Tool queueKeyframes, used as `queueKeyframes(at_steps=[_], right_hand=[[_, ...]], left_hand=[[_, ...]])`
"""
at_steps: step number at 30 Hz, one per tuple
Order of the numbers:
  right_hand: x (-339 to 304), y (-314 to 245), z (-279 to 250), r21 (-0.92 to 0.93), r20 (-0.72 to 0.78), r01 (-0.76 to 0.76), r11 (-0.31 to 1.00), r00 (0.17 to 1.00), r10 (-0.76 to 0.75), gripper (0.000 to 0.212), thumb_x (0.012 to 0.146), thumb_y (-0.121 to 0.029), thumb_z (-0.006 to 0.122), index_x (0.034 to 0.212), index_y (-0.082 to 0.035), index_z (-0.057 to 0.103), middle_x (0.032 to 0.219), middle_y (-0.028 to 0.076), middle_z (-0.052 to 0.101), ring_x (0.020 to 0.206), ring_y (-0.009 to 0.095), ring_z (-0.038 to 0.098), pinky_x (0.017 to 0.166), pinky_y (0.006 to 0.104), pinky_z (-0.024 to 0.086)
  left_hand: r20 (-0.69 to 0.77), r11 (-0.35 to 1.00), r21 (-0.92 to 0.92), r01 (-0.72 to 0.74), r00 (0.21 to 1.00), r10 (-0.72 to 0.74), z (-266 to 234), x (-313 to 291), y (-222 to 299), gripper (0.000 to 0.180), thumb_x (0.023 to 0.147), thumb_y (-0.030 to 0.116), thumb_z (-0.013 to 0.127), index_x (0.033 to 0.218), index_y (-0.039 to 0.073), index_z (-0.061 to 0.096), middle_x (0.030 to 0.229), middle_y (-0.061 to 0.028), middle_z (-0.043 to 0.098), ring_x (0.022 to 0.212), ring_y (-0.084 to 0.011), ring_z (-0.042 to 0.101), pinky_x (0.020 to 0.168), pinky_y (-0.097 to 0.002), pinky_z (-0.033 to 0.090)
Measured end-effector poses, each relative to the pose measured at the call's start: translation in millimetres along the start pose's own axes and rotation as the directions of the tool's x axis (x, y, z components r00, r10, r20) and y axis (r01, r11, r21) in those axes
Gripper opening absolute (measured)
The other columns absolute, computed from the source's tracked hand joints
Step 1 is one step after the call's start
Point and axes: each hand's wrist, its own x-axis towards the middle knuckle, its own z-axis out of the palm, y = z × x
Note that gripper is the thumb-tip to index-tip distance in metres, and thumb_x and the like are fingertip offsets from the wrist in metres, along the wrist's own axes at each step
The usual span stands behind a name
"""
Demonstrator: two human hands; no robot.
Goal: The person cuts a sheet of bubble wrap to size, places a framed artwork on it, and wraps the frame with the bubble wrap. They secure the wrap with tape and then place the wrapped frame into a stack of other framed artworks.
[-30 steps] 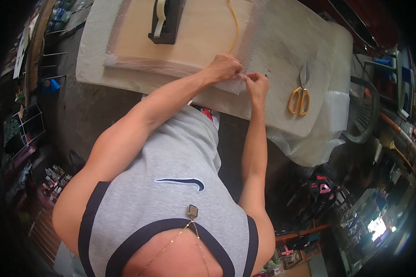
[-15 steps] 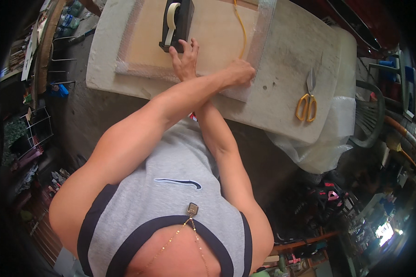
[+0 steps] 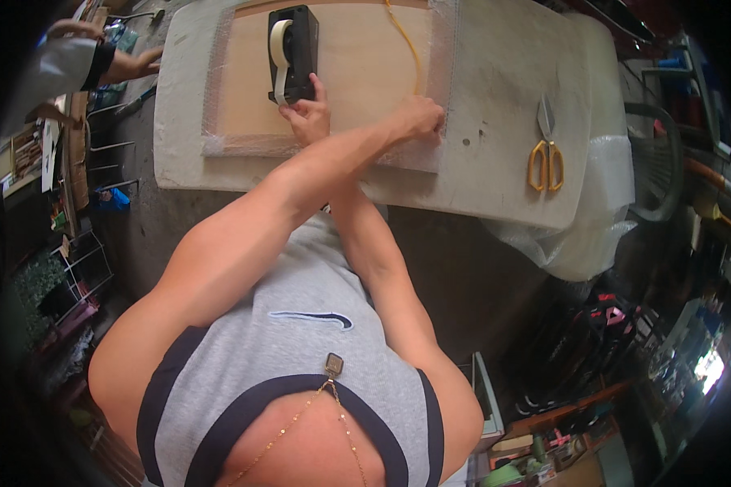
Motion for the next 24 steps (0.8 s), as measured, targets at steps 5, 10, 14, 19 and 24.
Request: queueKeyframes(at_steps=[5,10,14,19,24], right_hand=[[8,10,-40,-0.549,0.239,0.324,0.770,0.944,-0.226,0.014,0.066,-0.014,0.073,0.066,-0.003,0.065,0.120,0.016,0.058,0.113,0.036,0.053,0.093,0.0413,0.041],[-70,-21,-85,-0.461,0.033,0.318,0.828,0.939,-0.342,0.012,0.068,-0.013,0.071,0.078,-0.007,0.067,0.105,0.014,0.062,0.104,0.033,0.054,0.090,0.0446,0.039],[-107,-45,-141,-0.641,-0.448,-0.070,0.765,0.843,-0.298,0.013,0.072,-0.015,0.071,0.081,-0.006,0.069,0.098,0.012,0.058,0.097,0.029,0.051,0.086,0.0413,0.038],[-79,-24,-193,-0.326,-0.827,-0.285,0.902,0.547,-0.126,0.018,0.078,-0.022,0.071,0.085,-0.006,0.072,0.095,0.009,0.057,0.096,0.025,0.049,0.084,0.0369,0.040],[-76,-4,-197,-0.447,-0.784,-0.336,0.829,0.593,-0.182,0.019,0.077,-0.024,0.072,0.088,-0.009,0.073,0.094,0.007,0.058,0.093,0.026,0.051,0.083,0.0352,0.041]], left_hand=[[0.020,1.000,0.000,-0.014,1.000,0.014,-4,3,-2,0.024,0.061,0.033,0.074,0.077,0.015,0.073,0.077,-0.0128,0.068,0.078,-0.0313,0.065,0.069,-0.0415,0.051],[0.061,1.000,-0.003,-0.031,0.998,0.031,-4,8,-5,0.026,0.062,0.036,0.074,0.078,0.016,0.073,0.078,-0.0099,0.068,0.079,-0.0290,0.065,0.068,-0.0396,0.051],[0.040,0.998,-0.039,-0.056,0.998,0.057,-4,8,-8,0.027,0.063,0.037,0.074,0.076,0.013,0.072,0.072,-0.0090,0.067,0.072,-0.0278,0.065,0.064,-0.0391,0.050],[0.082,0.999,-0.014,-0.029,0.996,0.030,-6,11,-8,0.026,0.061,0.037,0.075,0.075,0.015,0.072,0.075,-0.0080,0.068,0.077,-0.0270,0.065,0.068,-0.0383,0.051],[0.039,0.998,-0.029,-0.056,0.998,0.057,-6,8,-9,0.026,0.063,0.035,0.073,0.075,0.012,0.072,0.071,-0.0087,0.067,0.071,-0.0269,0.065,0.063,-0.0378,0.050]])
